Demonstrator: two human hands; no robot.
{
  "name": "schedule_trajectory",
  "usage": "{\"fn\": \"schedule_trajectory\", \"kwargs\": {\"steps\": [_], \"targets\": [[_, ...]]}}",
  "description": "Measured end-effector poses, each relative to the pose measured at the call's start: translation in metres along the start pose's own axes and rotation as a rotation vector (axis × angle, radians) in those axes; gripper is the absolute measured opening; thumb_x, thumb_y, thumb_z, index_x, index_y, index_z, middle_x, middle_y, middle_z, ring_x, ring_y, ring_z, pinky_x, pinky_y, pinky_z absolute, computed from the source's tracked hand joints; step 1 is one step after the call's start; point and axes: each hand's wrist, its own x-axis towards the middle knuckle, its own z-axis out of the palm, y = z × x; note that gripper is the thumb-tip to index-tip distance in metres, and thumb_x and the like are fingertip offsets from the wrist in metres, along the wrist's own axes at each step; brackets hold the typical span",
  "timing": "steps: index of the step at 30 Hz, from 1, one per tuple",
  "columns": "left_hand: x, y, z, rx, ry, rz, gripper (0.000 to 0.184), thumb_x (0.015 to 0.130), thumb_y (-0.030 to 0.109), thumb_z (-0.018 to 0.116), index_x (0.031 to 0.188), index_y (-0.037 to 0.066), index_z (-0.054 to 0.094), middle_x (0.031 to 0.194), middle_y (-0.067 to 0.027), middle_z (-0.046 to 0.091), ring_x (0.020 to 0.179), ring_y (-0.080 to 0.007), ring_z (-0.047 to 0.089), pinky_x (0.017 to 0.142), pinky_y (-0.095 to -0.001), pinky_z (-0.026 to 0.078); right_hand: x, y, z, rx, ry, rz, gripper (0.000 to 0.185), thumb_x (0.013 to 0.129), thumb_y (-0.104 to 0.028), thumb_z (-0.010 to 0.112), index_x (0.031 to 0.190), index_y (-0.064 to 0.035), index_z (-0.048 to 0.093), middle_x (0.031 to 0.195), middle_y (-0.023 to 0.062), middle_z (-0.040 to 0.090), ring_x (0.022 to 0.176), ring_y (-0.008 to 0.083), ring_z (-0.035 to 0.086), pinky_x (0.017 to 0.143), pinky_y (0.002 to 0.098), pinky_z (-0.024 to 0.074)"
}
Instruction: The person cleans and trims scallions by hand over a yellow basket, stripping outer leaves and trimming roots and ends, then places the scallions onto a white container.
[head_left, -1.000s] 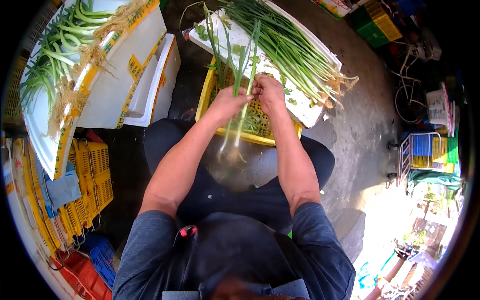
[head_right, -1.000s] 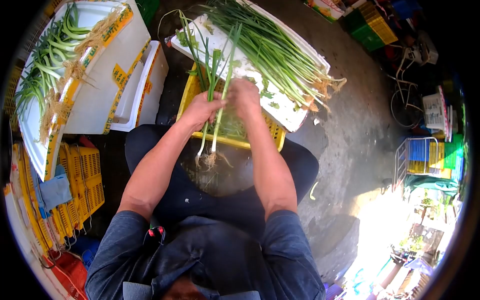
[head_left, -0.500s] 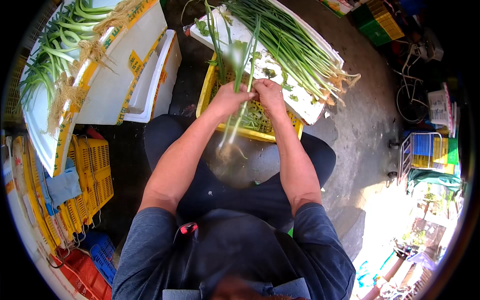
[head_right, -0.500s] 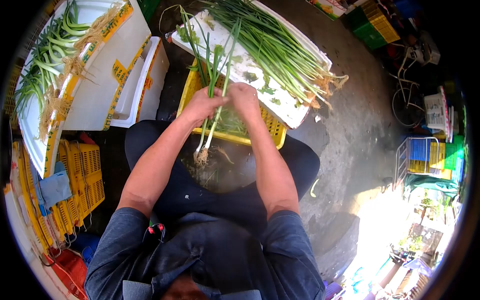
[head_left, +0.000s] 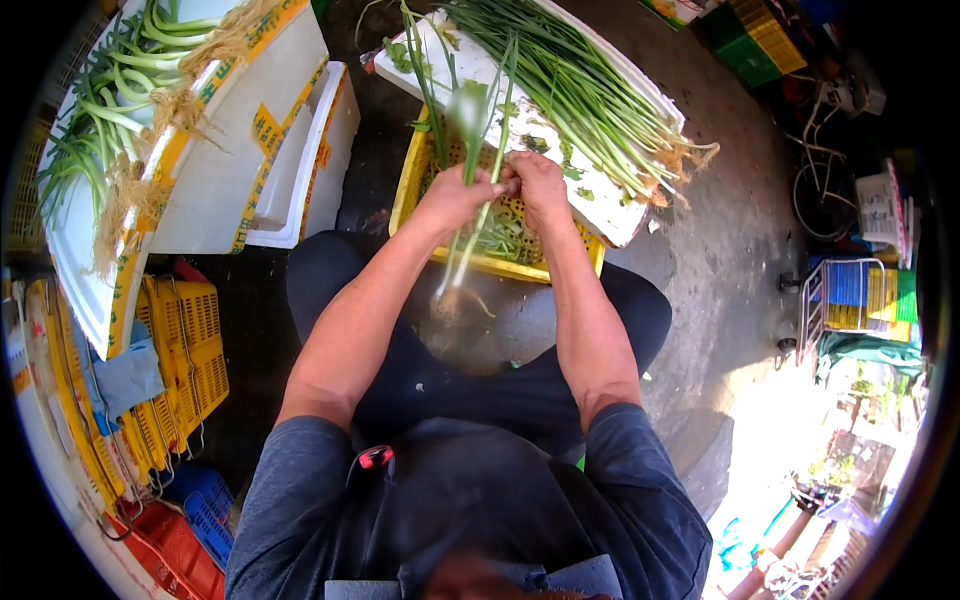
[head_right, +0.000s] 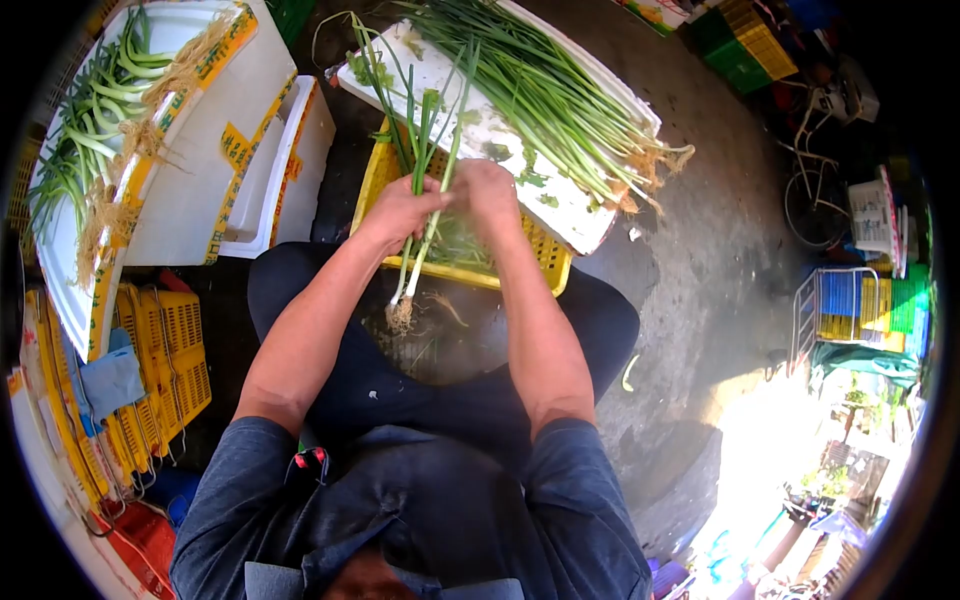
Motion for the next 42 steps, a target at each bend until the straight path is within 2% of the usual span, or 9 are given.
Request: {"fn": "schedule_trajectory", "kwargs": {"steps": [1, 7, 16, 22, 28, 31, 36, 39, 42], "targets": [[0.000, -0.001, 0.000, 0.014, 0.003, 0.003, 0.026, 0.086, 0.016, 0.076, 0.097, 0.004, 0.057, 0.070, 0.0010, 0.054, 0.046, -0.0059, 0.043, 0.039, -0.0232, 0.035, 0.000, -0.005, 0.000, 0.136, 0.022, 0.063, 0.014, 0.088, -0.010, 0.059, 0.088, 0.0025, 0.066, 0.078, 0.0084, 0.064, 0.066, 0.0175, 0.060, 0.058, 0.0316, 0.0495], [0.003, -0.005, -0.002, 0.037, -0.018, 0.007, 0.025, 0.084, 0.015, 0.077, 0.095, 0.005, 0.057, 0.069, 0.0008, 0.054, 0.046, -0.0064, 0.045, 0.039, -0.0231, 0.035, 0.010, -0.003, -0.004, -0.025, -0.002, 0.058, 0.015, 0.088, -0.009, 0.057, 0.089, 0.0020, 0.067, 0.077, 0.0099, 0.065, 0.066, 0.0173, 0.061, 0.058, 0.0318, 0.0497], [0.000, -0.001, 0.001, 0.047, -0.017, -0.017, 0.023, 0.084, 0.015, 0.076, 0.093, 0.005, 0.057, 0.068, 0.0017, 0.052, 0.046, -0.0066, 0.044, 0.040, -0.0230, 0.035, 0.011, -0.007, -0.001, -0.189, -0.007, 0.067, 0.014, 0.087, -0.005, 0.052, 0.077, 0.0009, 0.059, 0.077, 0.0094, 0.060, 0.064, 0.0170, 0.057, 0.059, 0.0342, 0.0504], [-0.001, -0.001, 0.000, -0.032, -0.029, -0.035, 0.021, 0.088, 0.015, 0.074, 0.096, 0.005, 0.057, 0.073, -0.0014, 0.057, 0.045, -0.0069, 0.043, 0.041, -0.0237, 0.036, 0.010, -0.002, 0.001, -0.093, 0.021, 0.047, 0.015, 0.089, -0.005, 0.052, 0.078, 0.0028, 0.057, 0.080, 0.0119, 0.057, 0.065, 0.0175, 0.056, 0.059, 0.0346, 0.0497], [0.001, -0.002, -0.002, -0.099, -0.087, -0.035, 0.015, 0.096, 0.015, 0.065, 0.102, 0.003, 0.058, 0.087, -0.0073, 0.066, 0.048, -0.0075, 0.044, 0.044, -0.0249, 0.039, -0.011, -0.018, 0.015, 0.474, 0.145, 0.313, 0.015, 0.094, -0.006, 0.050, 0.084, 0.0050, 0.053, 0.079, 0.0130, 0.054, 0.065, 0.0207, 0.056, 0.060, 0.0343, 0.0497], [0.004, -0.007, -0.003, -0.113, -0.106, -0.016, 0.014, 0.098, 0.015, 0.062, 0.103, 0.002, 0.058, 0.087, -0.0063, 0.066, 0.050, -0.0073, 0.045, 0.045, -0.0249, 0.040, 0.004, 0.014, 0.004, 0.210, 0.061, 0.237, 0.013, 0.093, -0.006, 0.054, 0.086, 0.0044, 0.057, 0.080, 0.0140, 0.060, 0.068, 0.0222, 0.059, 0.064, 0.0360, 0.0512], [0.006, -0.009, -0.005, -0.139, -0.123, -0.017, 0.014, 0.099, 0.016, 0.061, 0.104, 0.002, 0.059, 0.085, -0.0048, 0.064, 0.052, -0.0073, 0.045, 0.045, -0.0248, 0.040, 0.014, 0.045, -0.002, -0.142, 0.089, 0.012, 0.007, 0.090, -0.006, 0.063, 0.091, 0.0007, 0.064, 0.081, 0.0128, 0.068, 0.077, 0.0231, 0.066, 0.072, 0.0381, 0.0527], [0.004, -0.006, -0.006, -0.138, -0.140, -0.031, 0.015, 0.100, 0.018, 0.059, 0.103, 0.004, 0.059, 0.082, -0.0032, 0.062, 0.051, -0.0073, 0.045, 0.046, -0.0253, 0.039, 0.013, 0.047, -0.003, -0.114, 0.061, 0.063, 0.006, 0.089, -0.006, 0.064, 0.089, -0.0002, 0.063, 0.081, 0.0130, 0.069, 0.078, 0.0234, 0.067, 0.074, 0.0391, 0.0530], [0.006, -0.008, -0.005, -0.138, -0.125, -0.019, 0.016, 0.100, 0.021, 0.059, 0.102, 0.006, 0.059, 0.080, -0.0015, 0.061, 0.051, -0.0072, 0.044, 0.046, -0.0259, 0.039, 0.013, 0.064, -0.001, 0.158, -0.024, -0.083, 0.009, 0.095, -0.007, 0.052, 0.090, 0.0006, 0.055, 0.080, 0.0128, 0.061, 0.066, 0.0217, 0.058, 0.060, 0.0345, 0.0482]]}}
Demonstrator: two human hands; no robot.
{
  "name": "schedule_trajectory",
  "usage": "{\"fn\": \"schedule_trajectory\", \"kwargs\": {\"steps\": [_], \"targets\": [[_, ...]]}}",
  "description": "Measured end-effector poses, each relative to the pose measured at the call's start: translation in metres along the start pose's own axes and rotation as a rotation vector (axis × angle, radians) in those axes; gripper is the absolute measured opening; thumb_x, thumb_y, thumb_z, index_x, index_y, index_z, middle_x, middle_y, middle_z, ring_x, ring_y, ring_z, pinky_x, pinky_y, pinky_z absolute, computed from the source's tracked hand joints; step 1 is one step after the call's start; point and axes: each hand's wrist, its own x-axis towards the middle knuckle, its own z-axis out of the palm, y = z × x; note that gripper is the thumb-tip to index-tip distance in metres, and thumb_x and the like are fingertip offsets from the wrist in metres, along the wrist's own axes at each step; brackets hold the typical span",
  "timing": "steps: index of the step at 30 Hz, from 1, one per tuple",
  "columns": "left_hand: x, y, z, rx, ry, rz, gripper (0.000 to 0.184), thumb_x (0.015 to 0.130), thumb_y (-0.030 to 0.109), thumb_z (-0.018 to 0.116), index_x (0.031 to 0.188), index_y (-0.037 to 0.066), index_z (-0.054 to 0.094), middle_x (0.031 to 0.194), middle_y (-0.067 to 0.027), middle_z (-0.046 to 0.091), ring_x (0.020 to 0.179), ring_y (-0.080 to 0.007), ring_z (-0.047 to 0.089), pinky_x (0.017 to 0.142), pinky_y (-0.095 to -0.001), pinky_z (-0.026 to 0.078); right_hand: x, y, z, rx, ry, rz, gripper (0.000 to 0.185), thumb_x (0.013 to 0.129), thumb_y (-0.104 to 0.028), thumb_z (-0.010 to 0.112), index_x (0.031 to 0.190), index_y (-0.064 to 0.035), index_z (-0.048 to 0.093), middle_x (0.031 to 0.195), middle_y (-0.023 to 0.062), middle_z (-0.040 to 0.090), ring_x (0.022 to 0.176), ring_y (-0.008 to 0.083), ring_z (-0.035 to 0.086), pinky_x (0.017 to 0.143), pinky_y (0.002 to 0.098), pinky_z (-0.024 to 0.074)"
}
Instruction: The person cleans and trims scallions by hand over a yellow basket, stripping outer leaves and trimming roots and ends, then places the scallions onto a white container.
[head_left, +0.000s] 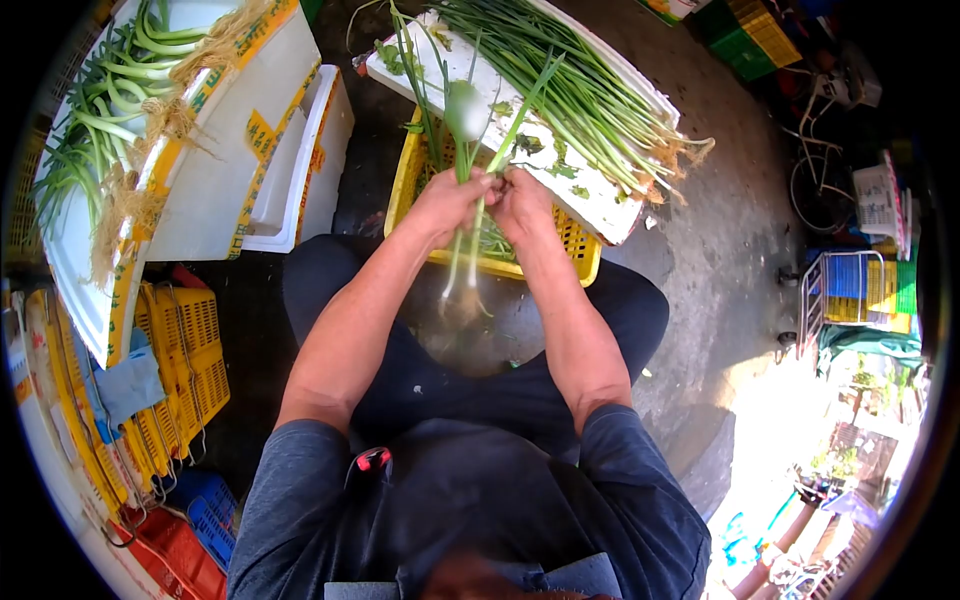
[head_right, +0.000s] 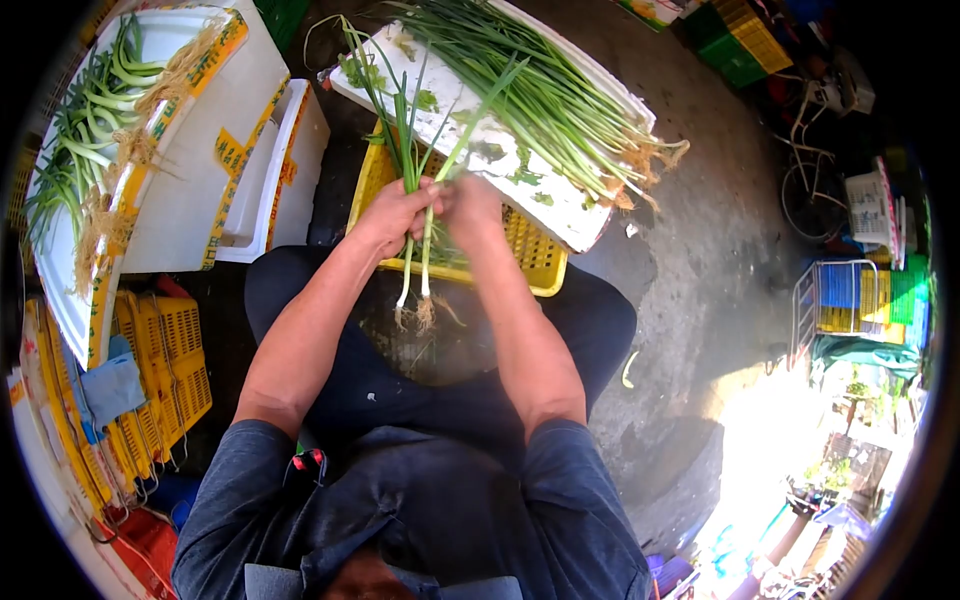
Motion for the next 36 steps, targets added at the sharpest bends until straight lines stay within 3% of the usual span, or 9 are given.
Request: {"fn": "schedule_trajectory", "kwargs": {"steps": [2, 4, 7, 14, 19, 23, 27, 33, 36], "targets": [[0.001, -0.002, -0.002, -0.006, 0.003, 0.003, 0.017, 0.100, 0.024, 0.060, 0.101, 0.007, 0.059, 0.079, -0.0002, 0.060, 0.051, -0.0072, 0.044, 0.047, -0.0261, 0.039, -0.008, 0.004, 0.006, 0.213, 0.054, -0.065, 0.011, 0.097, -0.008, 0.047, 0.092, 0.0007, 0.052, 0.078, 0.0116, 0.058, 0.062, 0.0203, 0.054, 0.055, 0.0317, 0.0460], [-0.001, 0.002, -0.002, -0.016, -0.012, -0.007, 0.018, 0.100, 0.027, 0.060, 0.100, 0.008, 0.059, 0.078, 0.0013, 0.059, 0.051, -0.0071, 0.043, 0.047, -0.0262, 0.038, -0.054, -0.067, 0.050, 0.407, 0.239, -0.021, 0.010, 0.097, -0.008, 0.049, 0.093, 0.0001, 0.054, 0.077, 0.0097, 0.060, 0.064, 0.0191, 0.056, 0.056, 0.0312, 0.0465], [0.001, 0.000, -0.003, -0.062, 0.007, -0.046, 0.020, 0.100, 0.032, 0.061, 0.100, 0.011, 0.060, 0.075, 0.0030, 0.057, 0.050, -0.0070, 0.041, 0.047, -0.0260, 0.035, -0.057, -0.052, 0.051, 0.279, 0.279, -0.118, 0.013, 0.096, -0.007, 0.048, 0.090, 0.0008, 0.056, 0.083, 0.0095, 0.067, 0.077, 0.0221, 0.064, 0.069, 0.0341, 0.0523], [-0.004, 0.010, -0.004, -0.131, 0.077, -0.094, 0.017, 0.098, 0.032, 0.062, 0.100, 0.016, 0.060, 0.072, 0.0034, 0.056, 0.045, -0.0073, 0.035, 0.044, -0.0260, 0.030, -0.070, -0.041, 0.046, -0.517, 0.276, -0.609, 0.011, 0.094, -0.005, 0.053, 0.092, 0.0014, 0.061, 0.090, 0.0102, 0.062, 0.084, 0.0194, 0.062, 0.076, 0.0338, 0.0501], [-0.001, 0.008, -0.004, -0.156, 0.054, -0.042, 0.017, 0.095, 0.025, 0.063, 0.097, 0.009, 0.063, 0.074, -0.0007, 0.059, 0.049, -0.0056, 0.038, 0.043, -0.0248, 0.026, -0.068, -0.061, 0.050, -0.197, 0.200, -0.527, 0.009, 0.094, 0.000, 0.053, 0.095, 0.0041, 0.061, 0.099, 0.0098, 0.063, 0.091, 0.0197, 0.062, 0.084, 0.0316, 0.0509], [-0.001, 0.011, -0.002, -0.242, 0.087, -0.068, 0.017, 0.095, 0.022, 0.062, 0.094, 0.005, 0.065, 0.075, -0.0027, 0.061, 0.053, -0.0091, 0.046, 0.046, -0.0263, 0.033, -0.069, -0.049, 0.045, -0.157, 0.057, -0.515, 0.009, 0.094, -0.001, 0.055, 0.098, 0.0037, 0.061, 0.109, 0.0096, 0.065, 0.094, 0.0151, 0.061, 0.083, 0.0280, 0.0501], [-0.010, 0.017, 0.000, -0.302, 0.106, -0.045, 0.017, 0.095, 0.019, 0.062, 0.094, 0.003, 0.065, 0.075, -0.0040, 0.060, 0.056, -0.0131, 0.052, 0.048, -0.0285, 0.039, -0.093, -0.059, 0.054, -0.186, 0.016, -0.390, 0.008, 0.097, 0.000, 0.050, 0.098, 0.0003, 0.057, 0.085, 0.0013, 0.060, 0.076, 0.0087, 0.054, 0.072, 0.0229, 0.0456], [0.010, 0.001, -0.012, -0.249, 0.149, -0.044, 0.018, 0.096, 0.020, 0.061, 0.090, 0.004, 0.062, 0.066, -0.0018, 0.054, 0.046, -0.0110, 0.041, 0.045, -0.0305, 0.033, -0.142, -0.077, 0.040, -0.094, -0.044, -0.177, 0.011, 0.098, -0.001, 0.046, 0.099, 0.0003, 0.057, 0.084, 0.0032, 0.059, 0.074, 0.0093, 0.053, 0.072, 0.0245, 0.0454], [0.005, 0.001, -0.012, -0.238, 0.146, 0.035, 0.019, 0.096, 0.023, 0.063, 0.093, 0.004, 0.063, 0.073, -0.0015, 0.059, 0.048, -0.0083, 0.040, 0.044, -0.0258, 0.031, -0.168, -0.073, 0.020, -0.094, -0.083, -0.119, 0.013, 0.096, -0.002, 0.046, 0.099, 0.0006, 0.058, 0.087, 0.0057, 0.061, 0.074, 0.0102, 0.053, 0.073, 0.0260, 0.0449]]}}
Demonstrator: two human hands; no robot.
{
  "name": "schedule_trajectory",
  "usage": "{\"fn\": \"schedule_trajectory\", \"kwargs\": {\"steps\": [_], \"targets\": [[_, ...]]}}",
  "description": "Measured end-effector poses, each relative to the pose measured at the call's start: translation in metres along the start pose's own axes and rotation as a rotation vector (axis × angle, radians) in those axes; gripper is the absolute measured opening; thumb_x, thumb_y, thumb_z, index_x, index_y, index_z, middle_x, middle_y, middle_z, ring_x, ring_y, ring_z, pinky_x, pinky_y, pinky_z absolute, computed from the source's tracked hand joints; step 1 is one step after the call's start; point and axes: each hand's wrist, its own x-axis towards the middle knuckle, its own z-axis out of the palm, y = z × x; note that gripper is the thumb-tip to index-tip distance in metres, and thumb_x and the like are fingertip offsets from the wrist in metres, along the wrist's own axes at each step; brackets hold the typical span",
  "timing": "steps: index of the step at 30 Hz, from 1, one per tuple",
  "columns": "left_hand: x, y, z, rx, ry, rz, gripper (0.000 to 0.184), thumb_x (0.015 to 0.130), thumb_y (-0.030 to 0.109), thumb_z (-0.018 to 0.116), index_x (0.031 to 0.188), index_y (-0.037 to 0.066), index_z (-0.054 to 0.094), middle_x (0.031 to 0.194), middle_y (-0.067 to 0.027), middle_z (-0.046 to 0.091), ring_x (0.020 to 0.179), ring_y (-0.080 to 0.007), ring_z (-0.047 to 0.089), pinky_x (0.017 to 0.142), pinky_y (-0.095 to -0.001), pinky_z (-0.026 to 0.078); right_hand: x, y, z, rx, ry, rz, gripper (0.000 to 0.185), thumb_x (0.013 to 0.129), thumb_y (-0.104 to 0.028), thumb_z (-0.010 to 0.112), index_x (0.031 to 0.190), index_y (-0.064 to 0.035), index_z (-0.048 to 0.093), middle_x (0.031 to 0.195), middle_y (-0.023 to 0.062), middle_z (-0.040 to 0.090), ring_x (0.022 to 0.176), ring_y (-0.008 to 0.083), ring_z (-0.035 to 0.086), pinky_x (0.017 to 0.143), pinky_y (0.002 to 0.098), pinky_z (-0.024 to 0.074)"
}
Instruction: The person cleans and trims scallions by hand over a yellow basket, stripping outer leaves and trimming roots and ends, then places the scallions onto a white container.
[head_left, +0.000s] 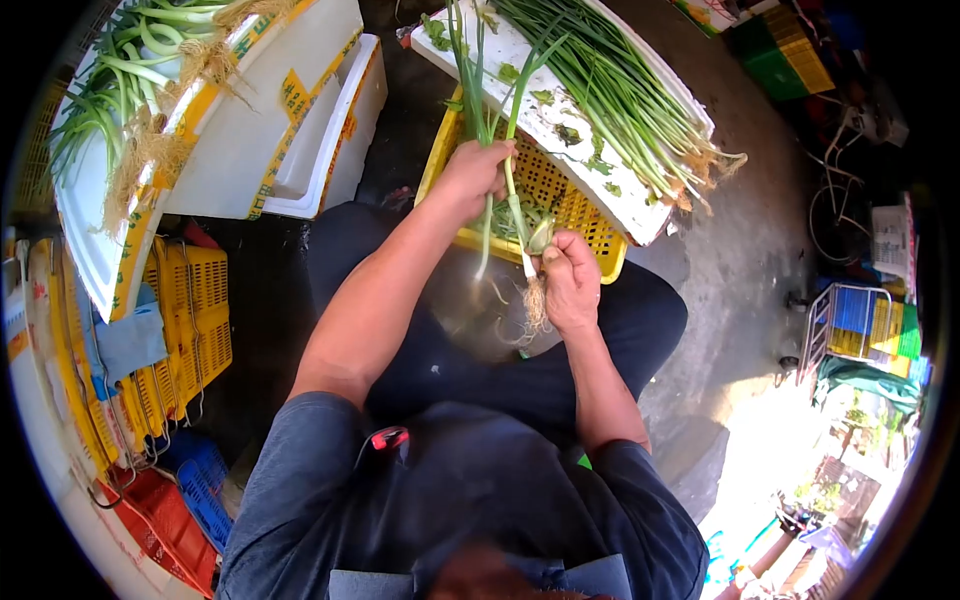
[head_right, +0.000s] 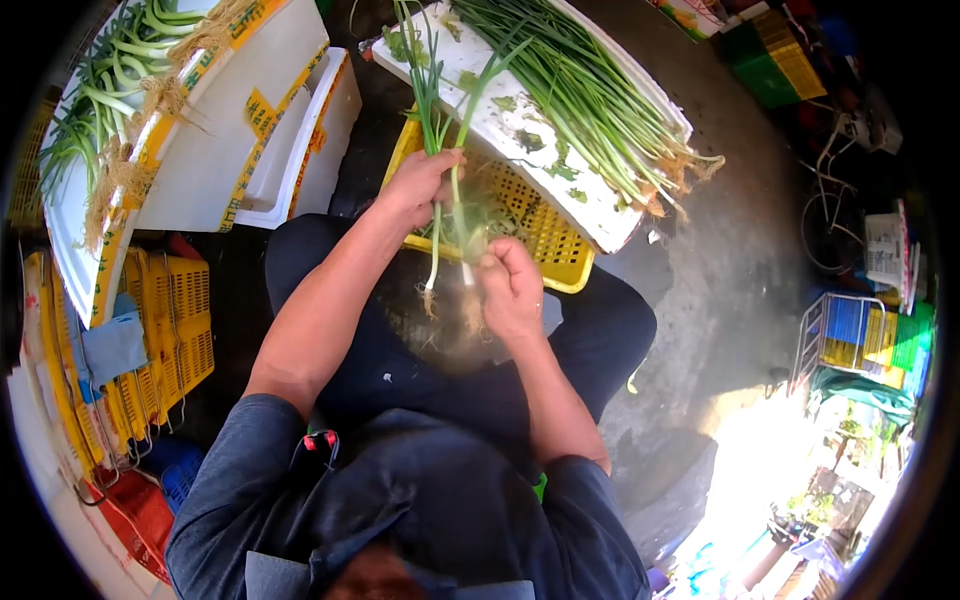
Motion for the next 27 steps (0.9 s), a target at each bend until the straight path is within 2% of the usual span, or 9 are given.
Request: {"fn": "schedule_trajectory", "kwargs": {"steps": [2, 7, 9, 12, 13, 16, 17, 22, 27], "targets": [[-0.002, 0.000, 0.003, 0.008, 0.019, -0.007, 0.019, 0.097, 0.023, 0.062, 0.093, 0.005, 0.063, 0.073, -0.0012, 0.058, 0.048, -0.0089, 0.040, 0.044, -0.0270, 0.033, -0.014, 0.007, -0.006, -0.018, 0.031, -0.030, 0.013, 0.095, -0.003, 0.045, 0.098, 0.0009, 0.058, 0.087, 0.0064, 0.060, 0.071, 0.0106, 0.050, 0.069, 0.0259, 0.0434], [0.005, 0.005, 0.000, 0.002, 0.164, 0.071, 0.020, 0.098, 0.020, 0.059, 0.094, 0.000, 0.061, 0.071, -0.0053, 0.056, 0.049, -0.0141, 0.043, 0.047, -0.0334, 0.038, -0.049, -0.014, -0.008, 0.099, -0.016, 0.147, 0.015, 0.096, -0.004, 0.043, 0.098, 0.0014, 0.056, 0.089, 0.0084, 0.060, 0.067, 0.0109, 0.047, 0.064, 0.0257, 0.0412], [0.006, 0.011, -0.002, -0.010, 0.194, 0.107, 0.019, 0.099, 0.022, 0.059, 0.095, 0.003, 0.061, 0.072, -0.0023, 0.056, 0.051, -0.0115, 0.042, 0.047, -0.0304, 0.037, -0.067, -0.019, -0.007, 0.176, -0.045, 0.181, 0.014, 0.097, -0.005, 0.043, 0.100, 0.0016, 0.055, 0.089, 0.0103, 0.061, 0.064, 0.0108, 0.045, 0.061, 0.0255, 0.0394], [0.011, 0.013, -0.005, -0.009, 0.213, 0.144, 0.018, 0.100, 0.022, 0.058, 0.096, 0.004, 0.061, 0.073, -0.0008, 0.056, 0.051, -0.0103, 0.041, 0.047, -0.0297, 0.037, -0.092, -0.022, -0.015, 0.145, -0.059, 0.321, 0.013, 0.098, -0.006, 0.044, 0.098, 0.0011, 0.054, 0.089, 0.0113, 0.061, 0.063, 0.0109, 0.045, 0.072, 0.0315, 0.0492], [0.013, 0.011, -0.007, -0.004, 0.208, 0.160, 0.018, 0.100, 0.022, 0.058, 0.096, 0.004, 0.061, 0.073, -0.0008, 0.056, 0.051, -0.0101, 0.041, 0.048, -0.0298, 0.037, -0.098, -0.024, -0.018, 0.223, -0.064, 0.298, 0.011, 0.098, -0.008, 0.044, 0.096, -0.0001, 0.052, 0.088, 0.0121, 0.060, 0.061, 0.0117, 0.045, 0.091, 0.0454, 0.0525], [0.013, 0.012, -0.007, 0.019, 0.241, 0.187, 0.018, 0.100, 0.021, 0.057, 0.095, 0.004, 0.061, 0.073, -0.0007, 0.056, 0.051, -0.0102, 0.040, 0.048, -0.0305, 0.038, -0.112, -0.043, -0.021, 0.419, -0.096, 0.217, 0.011, 0.099, -0.006, 0.044, 0.094, -0.0024, 0.053, 0.080, 0.0056, 0.057, 0.063, 0.0100, 0.047, 0.095, 0.0441, 0.0514], [0.012, 0.013, -0.005, 0.014, 0.247, 0.174, 0.018, 0.100, 0.021, 0.057, 0.095, 0.004, 0.061, 0.073, -0.0006, 0.056, 0.051, -0.0104, 0.040, 0.048, -0.0307, 0.038, -0.117, -0.050, -0.025, 0.474, -0.077, 0.240, 0.009, 0.099, -0.005, 0.045, 0.094, -0.0032, 0.052, 0.083, 0.0080, 0.057, 0.064, 0.0111, 0.048, 0.107, 0.0600, 0.0419], [0.012, 0.011, -0.002, -0.047, 0.273, 0.150, 0.015, 0.100, 0.018, 0.057, 0.097, 0.004, 0.062, 0.076, -0.0020, 0.057, 0.054, -0.0116, 0.041, 0.050, -0.0312, 0.040, -0.132, -0.065, -0.037, 0.540, -0.106, 0.215, 0.007, 0.098, -0.003, 0.046, 0.092, -0.0044, 0.049, 0.089, 0.0090, 0.056, 0.066, 0.0142, 0.049, 0.107, 0.0631, 0.0408], [0.020, 0.021, -0.007, -0.111, 0.436, 0.159, 0.016, 0.099, 0.019, 0.059, 0.098, 0.003, 0.061, 0.078, -0.0037, 0.056, 0.057, -0.0137, 0.043, 0.052, -0.0335, 0.037, -0.153, -0.069, -0.037, 0.698, -0.139, 0.170, 0.009, 0.099, -0.004, 0.046, 0.092, -0.0032, 0.051, 0.090, 0.0095, 0.055, 0.067, 0.0168, 0.050, 0.108, 0.0646, 0.0385]]}}
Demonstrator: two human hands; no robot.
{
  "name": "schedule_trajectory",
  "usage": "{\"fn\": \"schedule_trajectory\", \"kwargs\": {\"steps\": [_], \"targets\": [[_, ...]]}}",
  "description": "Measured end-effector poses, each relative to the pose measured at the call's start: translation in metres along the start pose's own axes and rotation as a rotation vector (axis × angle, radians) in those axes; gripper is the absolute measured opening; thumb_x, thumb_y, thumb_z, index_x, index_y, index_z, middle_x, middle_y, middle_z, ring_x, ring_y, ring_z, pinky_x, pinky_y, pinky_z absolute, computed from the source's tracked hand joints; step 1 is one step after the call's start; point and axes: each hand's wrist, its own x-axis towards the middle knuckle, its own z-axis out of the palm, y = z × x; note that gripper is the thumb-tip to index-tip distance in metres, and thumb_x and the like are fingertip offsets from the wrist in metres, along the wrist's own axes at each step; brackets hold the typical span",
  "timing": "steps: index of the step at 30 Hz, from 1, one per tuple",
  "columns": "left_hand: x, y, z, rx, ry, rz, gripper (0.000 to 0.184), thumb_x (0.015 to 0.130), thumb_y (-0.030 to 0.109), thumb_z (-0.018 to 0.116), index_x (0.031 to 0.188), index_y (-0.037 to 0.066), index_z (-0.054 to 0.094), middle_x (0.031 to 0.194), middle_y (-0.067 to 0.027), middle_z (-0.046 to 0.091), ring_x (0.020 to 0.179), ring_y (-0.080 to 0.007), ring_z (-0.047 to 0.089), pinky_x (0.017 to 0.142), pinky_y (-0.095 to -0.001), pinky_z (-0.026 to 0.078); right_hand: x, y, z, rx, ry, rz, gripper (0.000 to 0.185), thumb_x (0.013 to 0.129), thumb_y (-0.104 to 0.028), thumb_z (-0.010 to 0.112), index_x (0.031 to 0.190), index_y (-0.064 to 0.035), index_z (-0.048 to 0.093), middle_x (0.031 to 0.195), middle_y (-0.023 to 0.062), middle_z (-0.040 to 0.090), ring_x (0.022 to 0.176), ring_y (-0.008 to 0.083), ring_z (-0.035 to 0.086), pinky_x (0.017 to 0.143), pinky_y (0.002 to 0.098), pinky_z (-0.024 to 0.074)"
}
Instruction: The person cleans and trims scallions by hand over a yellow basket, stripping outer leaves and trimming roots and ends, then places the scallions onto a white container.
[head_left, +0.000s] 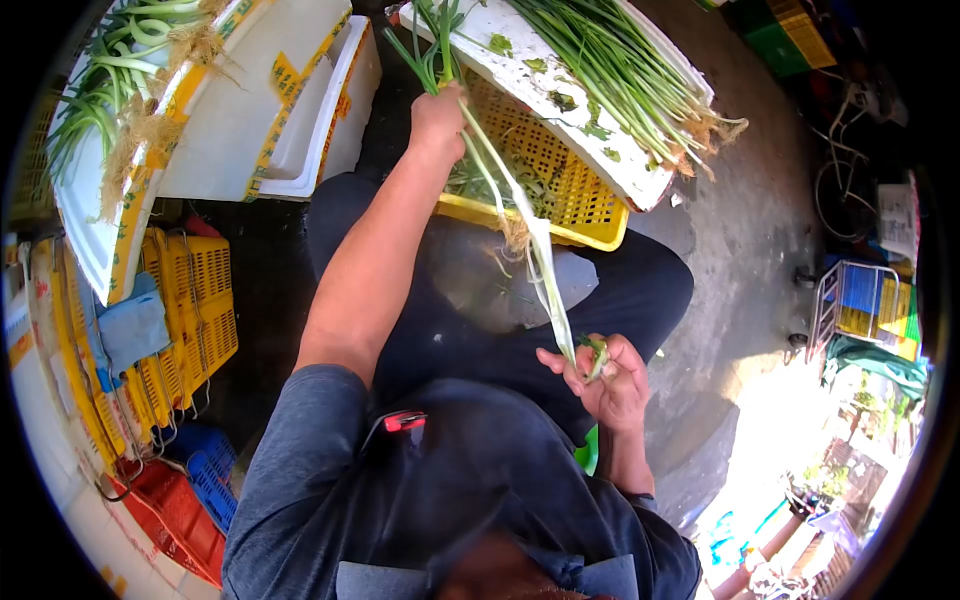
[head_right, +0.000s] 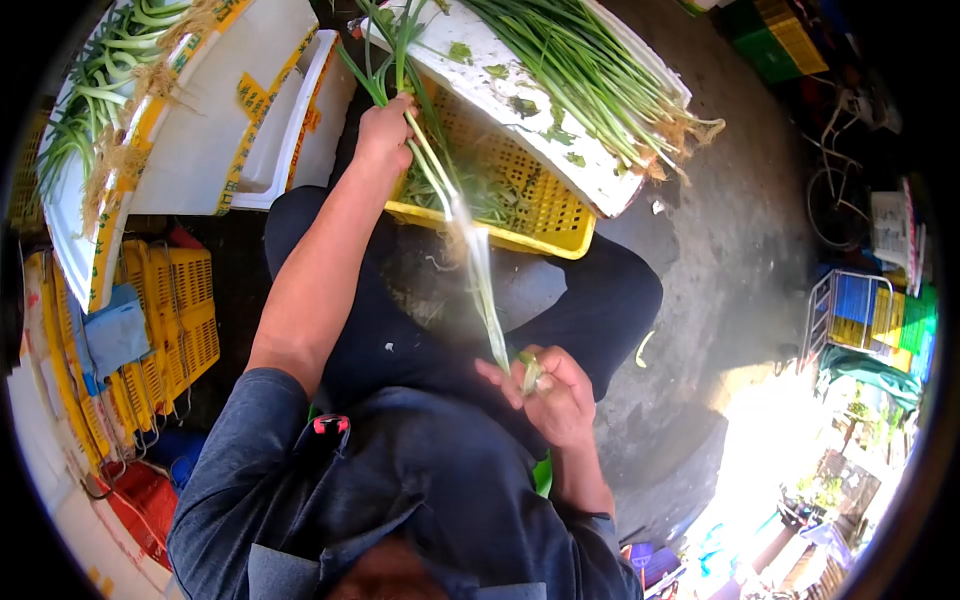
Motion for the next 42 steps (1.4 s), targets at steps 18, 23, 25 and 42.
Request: {"fn": "schedule_trajectory", "kwargs": {"steps": [18, 23, 25, 42], "targets": [[-0.003, 0.015, -0.019, 0.050, -0.087, 0.114, 0.023, 0.102, 0.023, 0.057, 0.102, 0.000, 0.059, 0.077, -0.0023, 0.053, 0.054, -0.0118, 0.043, 0.050, -0.0325, 0.040, 0.006, -0.099, -0.029, -0.466, 0.221, -0.604, 0.014, 0.091, -0.008, 0.063, 0.102, -0.0010, 0.058, 0.095, 0.0138, 0.060, 0.073, 0.0200, 0.056, 0.099, 0.0623, 0.0474], [-0.004, 0.022, -0.024, 0.106, -0.068, 0.149, 0.023, 0.102, 0.023, 0.057, 0.102, 0.000, 0.059, 0.076, -0.0022, 0.053, 0.054, -0.0120, 0.044, 0.050, -0.0323, 0.040, 0.092, -0.058, -0.045, -0.466, 0.142, -0.485, 0.010, 0.093, 0.005, 0.056, 0.102, 0.0028, 0.058, 0.105, 0.0136, 0.060, 0.086, 0.0209, 0.062, 0.096, 0.0458, 0.0511], [-0.003, 0.021, -0.027, 0.103, -0.068, 0.160, 0.023, 0.102, 0.023, 0.057, 0.101, 0.001, 0.060, 0.077, -0.0024, 0.053, 0.055, -0.0122, 0.044, 0.050, -0.0325, 0.040, 0.129, -0.037, -0.071, -0.533, 0.195, -0.295, 0.012, 0.094, 0.003, 0.055, 0.105, 0.0034, 0.059, 0.116, 0.0115, 0.060, 0.097, 0.0187, 0.065, 0.088, 0.0325, 0.0519], [-0.007, 0.023, -0.017, 0.009, -0.092, 0.147, 0.021, 0.101, 0.021, 0.059, 0.096, 0.001, 0.059, 0.075, -0.0026, 0.051, 0.054, -0.0119, 0.044, 0.049, -0.0319, 0.039, 0.179, 0.036, -0.060, -0.936, 0.116, 0.317, 0.023, 0.099, -0.016, 0.060, 0.114, 0.0017, 0.062, 0.087, 0.0004, 0.060, 0.076, 0.0072, 0.058, 0.079, 0.0267, 0.0540]]}}
